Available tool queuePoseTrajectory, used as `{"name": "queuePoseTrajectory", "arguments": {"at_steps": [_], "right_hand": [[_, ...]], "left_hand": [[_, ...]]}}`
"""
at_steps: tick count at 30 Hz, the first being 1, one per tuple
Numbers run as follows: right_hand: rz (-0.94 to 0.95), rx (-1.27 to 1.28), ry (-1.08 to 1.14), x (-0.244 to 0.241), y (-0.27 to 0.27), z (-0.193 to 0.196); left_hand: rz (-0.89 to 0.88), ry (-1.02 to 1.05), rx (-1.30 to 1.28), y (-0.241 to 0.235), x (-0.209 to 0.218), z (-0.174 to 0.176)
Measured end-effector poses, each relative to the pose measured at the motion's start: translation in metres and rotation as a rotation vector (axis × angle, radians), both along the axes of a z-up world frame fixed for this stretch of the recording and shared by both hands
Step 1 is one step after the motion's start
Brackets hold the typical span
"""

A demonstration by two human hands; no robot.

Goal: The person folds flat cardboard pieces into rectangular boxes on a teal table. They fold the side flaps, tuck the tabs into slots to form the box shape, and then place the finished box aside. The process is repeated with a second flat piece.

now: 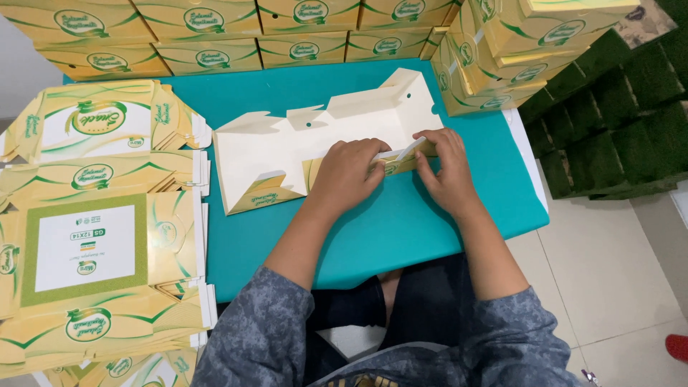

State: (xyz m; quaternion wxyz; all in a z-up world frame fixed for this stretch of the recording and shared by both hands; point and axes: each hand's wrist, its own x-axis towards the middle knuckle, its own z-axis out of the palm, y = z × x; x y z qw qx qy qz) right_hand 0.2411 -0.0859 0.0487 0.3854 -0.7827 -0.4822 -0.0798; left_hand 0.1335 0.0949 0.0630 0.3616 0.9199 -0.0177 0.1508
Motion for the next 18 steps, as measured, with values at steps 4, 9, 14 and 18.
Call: {"name": "queuePoseTrajectory", "arguments": {"at_steps": [4, 9, 14, 18], "right_hand": [[-0.063, -0.059, -0.226, 0.0, 0.0, -0.004], [-0.057, -0.015, -0.206, -0.004, 0.001, -0.004], [-0.026, -0.054, -0.268, -0.006, 0.004, -0.008], [-0.026, -0.092, -0.343, -0.006, 0.006, -0.011]], "left_hand": [[-0.015, -0.05, 0.018, 0.001, -0.004, 0.0], [-0.022, -0.071, 0.038, -0.001, -0.008, 0.003], [-0.02, -0.063, 0.029, -0.003, -0.009, 0.001], [-0.019, -0.117, 0.087, -0.003, -0.009, -0.002]]}}
